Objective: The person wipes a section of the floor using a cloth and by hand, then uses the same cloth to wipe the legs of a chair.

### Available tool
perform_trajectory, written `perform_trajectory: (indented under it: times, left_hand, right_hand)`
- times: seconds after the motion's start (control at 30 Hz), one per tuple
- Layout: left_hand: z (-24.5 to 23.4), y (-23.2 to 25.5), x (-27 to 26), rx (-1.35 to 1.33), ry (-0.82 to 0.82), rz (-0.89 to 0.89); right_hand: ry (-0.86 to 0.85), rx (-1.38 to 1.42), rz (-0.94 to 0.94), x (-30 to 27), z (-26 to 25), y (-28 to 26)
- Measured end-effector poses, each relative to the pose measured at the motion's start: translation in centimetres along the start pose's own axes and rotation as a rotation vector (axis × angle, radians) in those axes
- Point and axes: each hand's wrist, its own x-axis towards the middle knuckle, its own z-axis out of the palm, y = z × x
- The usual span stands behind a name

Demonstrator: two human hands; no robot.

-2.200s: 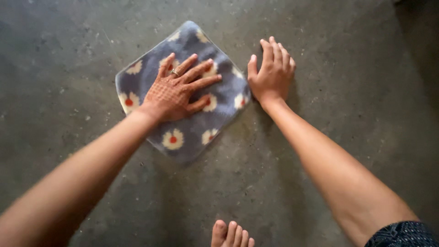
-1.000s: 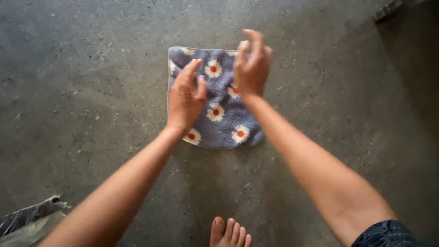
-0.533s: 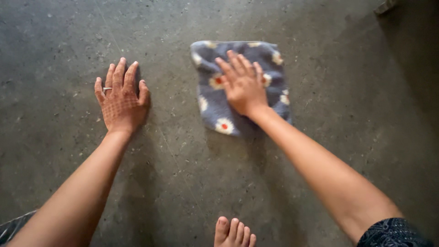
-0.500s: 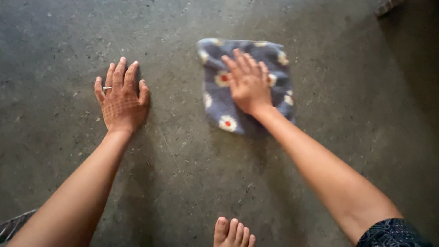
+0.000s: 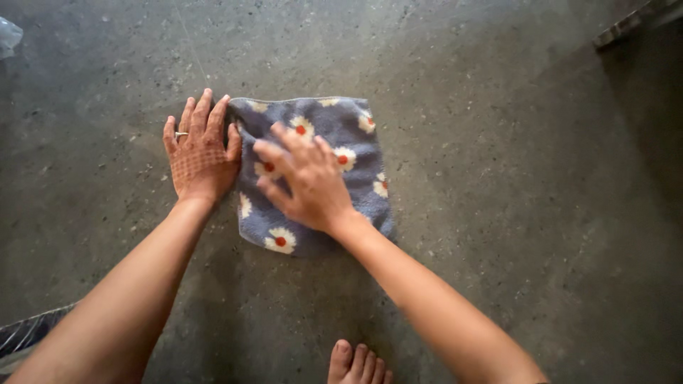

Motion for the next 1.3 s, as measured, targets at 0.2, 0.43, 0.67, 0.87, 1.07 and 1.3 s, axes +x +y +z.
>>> perform_trajectory:
  times: [0.2,0.43,0.67,0.87,1.07,1.3]
  left_hand:
    - [0.2,-0.2,0.0,-0.005,0.005,0.003]
    - [-0.1,0.2,-0.1,-0.010,0.026,0.008]
    - [-0.7,0.8,-0.1,-0.035,0.015,-0.028]
    - [-0.9,0.9,0.0,-0.045,-0.012,-0.041]
    - [-0.9,0.7,0.0,-0.030,-0.022,-0.028]
    - [-0.2,0.0,-0.2,-0.002,-0.004,0.014]
  right_hand:
    - [-0.227,-0.098,-0.282,-0.3,-2.8,2.4]
    - [-0.183,-0.251,-0.166,-1.7,-6.4,13.3]
    - [0.290,-0.449,0.776,-5.3,-5.5,18.3]
    - [0.149,-0.352,0.649,-2.7,-1.9,11.7]
    - [-0.006,-0.155,0.303,0.7,0.1,1.5]
    - [-0.132,-0.051,-0.109,-0.4,-1.9,2.9]
